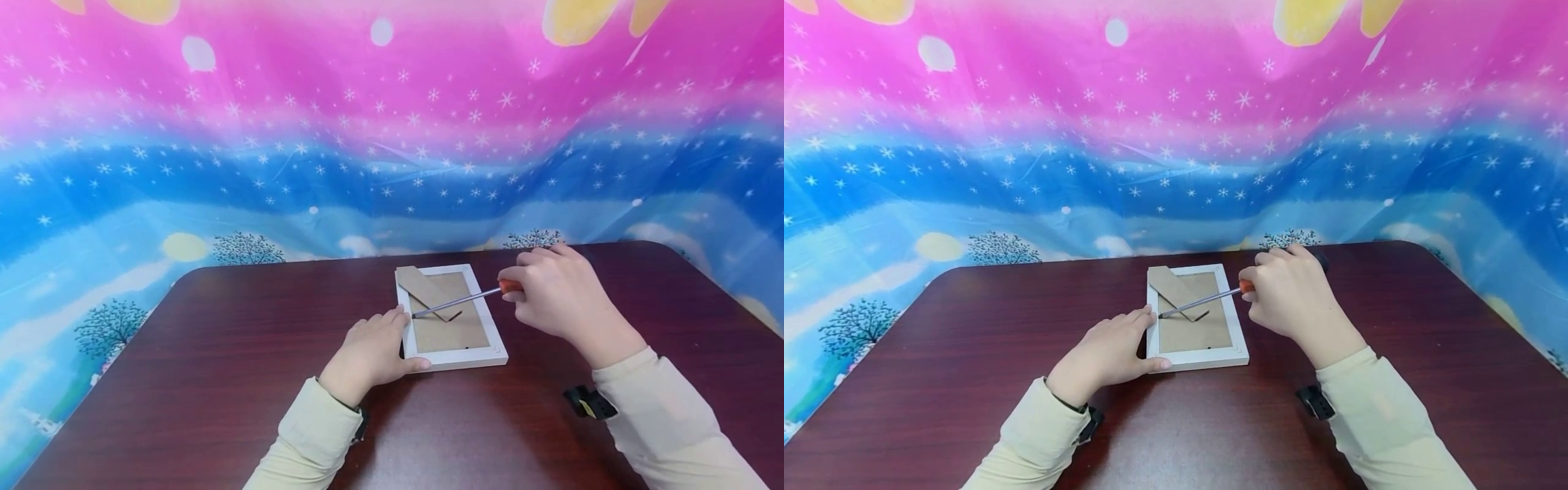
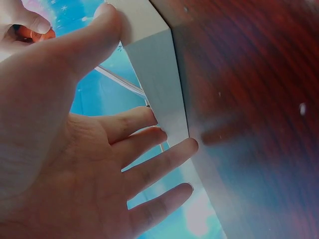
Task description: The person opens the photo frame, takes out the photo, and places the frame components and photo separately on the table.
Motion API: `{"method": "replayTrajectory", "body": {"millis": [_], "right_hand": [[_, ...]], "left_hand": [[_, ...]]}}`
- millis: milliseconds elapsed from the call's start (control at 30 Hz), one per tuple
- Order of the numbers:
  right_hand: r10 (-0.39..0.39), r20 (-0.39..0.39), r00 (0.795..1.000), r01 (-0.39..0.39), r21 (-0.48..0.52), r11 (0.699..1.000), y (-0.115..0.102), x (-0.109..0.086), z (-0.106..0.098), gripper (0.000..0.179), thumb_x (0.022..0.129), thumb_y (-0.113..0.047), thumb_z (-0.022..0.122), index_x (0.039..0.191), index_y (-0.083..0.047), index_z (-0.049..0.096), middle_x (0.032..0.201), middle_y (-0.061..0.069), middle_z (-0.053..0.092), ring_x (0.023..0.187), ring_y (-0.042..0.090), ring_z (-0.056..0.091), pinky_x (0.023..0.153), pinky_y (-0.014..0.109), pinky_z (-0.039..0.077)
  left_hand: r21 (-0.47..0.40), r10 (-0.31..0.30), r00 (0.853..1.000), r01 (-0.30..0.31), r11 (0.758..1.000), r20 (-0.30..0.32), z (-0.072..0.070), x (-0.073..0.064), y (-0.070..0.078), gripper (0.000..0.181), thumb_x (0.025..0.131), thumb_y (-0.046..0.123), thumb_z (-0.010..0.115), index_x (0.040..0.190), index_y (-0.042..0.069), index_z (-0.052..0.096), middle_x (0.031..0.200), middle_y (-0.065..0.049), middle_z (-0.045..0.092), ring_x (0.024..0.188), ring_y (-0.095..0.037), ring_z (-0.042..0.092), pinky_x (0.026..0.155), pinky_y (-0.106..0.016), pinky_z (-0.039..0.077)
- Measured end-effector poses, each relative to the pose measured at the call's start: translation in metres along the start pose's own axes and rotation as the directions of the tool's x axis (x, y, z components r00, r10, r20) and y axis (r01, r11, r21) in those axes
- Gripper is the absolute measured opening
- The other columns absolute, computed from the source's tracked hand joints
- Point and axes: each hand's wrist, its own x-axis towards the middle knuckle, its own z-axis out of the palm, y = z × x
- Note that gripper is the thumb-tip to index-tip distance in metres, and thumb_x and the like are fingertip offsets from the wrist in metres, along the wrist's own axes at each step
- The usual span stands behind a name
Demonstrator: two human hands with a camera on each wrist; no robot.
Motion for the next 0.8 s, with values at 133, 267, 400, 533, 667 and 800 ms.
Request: {"method": "replayTrajectory", "body": {"millis": [133, 267, 400, 533, 667, 800], "right_hand": [[0.006, 0.005, 1.000, -0.006, 0.006, 1.000, 0.001, -0.001, 0.000, 0.015, 0.066, -0.003, 0.076, 0.076, -0.015, 0.075, 0.066, -0.003, 0.057, 0.064, 0.023, 0.060, 0.064, 0.038, 0.043], [0.034, 0.053, 0.998, -0.035, 0.017, 0.999, 0.002, -0.002, -0.001, 0.016, 0.068, -0.004, 0.076, 0.079, -0.016, 0.077, 0.067, -0.005, 0.057, 0.067, 0.022, 0.061, 0.065, 0.038, 0.043], [0.054, 0.098, 0.994, -0.056, 0.016, 0.998, 0.003, -0.004, -0.002, 0.014, 0.070, -0.007, 0.078, 0.081, -0.017, 0.078, 0.069, -0.006, 0.059, 0.070, 0.022, 0.062, 0.067, 0.039, 0.044], [0.073, 0.117, 0.990, -0.076, 0.019, 0.997, 0.006, -0.004, -0.004, 0.012, 0.072, -0.010, 0.080, 0.083, -0.016, 0.079, 0.070, -0.005, 0.061, 0.071, 0.023, 0.063, 0.071, 0.041, 0.047], [0.106, 0.139, 0.985, -0.111, 0.030, 0.993, 0.009, -0.005, -0.006, 0.012, 0.075, -0.013, 0.081, 0.085, -0.017, 0.079, 0.072, -0.005, 0.061, 0.073, 0.024, 0.063, 0.077, 0.045, 0.048], [0.118, 0.142, 0.983, -0.124, 0.031, 0.992, 0.012, -0.006, -0.009, 0.011, 0.077, -0.015, 0.081, 0.087, -0.017, 0.079, 0.073, -0.004, 0.062, 0.073, 0.024, 0.062, 0.077, 0.046, 0.047]], "left_hand": [[0.002, 0.002, 1.000, -0.002, 1.000, -0.002, 0.000, 0.000, -0.001, 0.083, 0.085, 0.058, 0.071, 0.146, 0.006, 0.048, 0.151, -0.009, 0.044, 0.130, -0.029, 0.049, 0.105, -0.047, 0.041], [-0.001, 0.001, 1.000, -0.001, 1.000, 0.001, 0.001, 0.000, -0.001, 0.083, 0.085, 0.058, 0.071, 0.146, 0.006, 0.047, 0.152, -0.009, 0.044, 0.131, -0.030, 0.049, 0.105, -0.047, 0.040], [-0.004, 0.000, 1.000, 0.000, 1.000, 0.006, 0.001, 0.000, -0.001, 0.084, 0.085, 0.058, 0.070, 0.147, 0.006, 0.047, 0.152, -0.009, 0.044, 0.132, -0.029, 0.048, 0.106, -0.048, 0.039], [-0.004, 0.002, 1.000, -0.002, 1.000, 0.003, 0.002, 0.001, -0.001, 0.084, 0.085, 0.058, 0.070, 0.146, 0.006, 0.047, 0.151, -0.009, 0.044, 0.132, -0.029, 0.048, 0.106, -0.048, 0.040], [-0.004, 0.001, 1.000, -0.001, 1.000, -0.001, 0.002, 0.002, -0.001, 0.084, 0.084, 0.058, 0.071, 0.146, 0.007, 0.047, 0.151, -0.009, 0.045, 0.131, -0.029, 0.049, 0.105, -0.048, 0.041], [-0.001, -0.003, 1.000, 0.003, 1.000, -0.002, 0.002, 0.002, -0.001, 0.084, 0.084, 0.058, 0.071, 0.146, 0.007, 0.048, 0.151, -0.009, 0.045, 0.131, -0.030, 0.049, 0.105, -0.048, 0.040]]}}
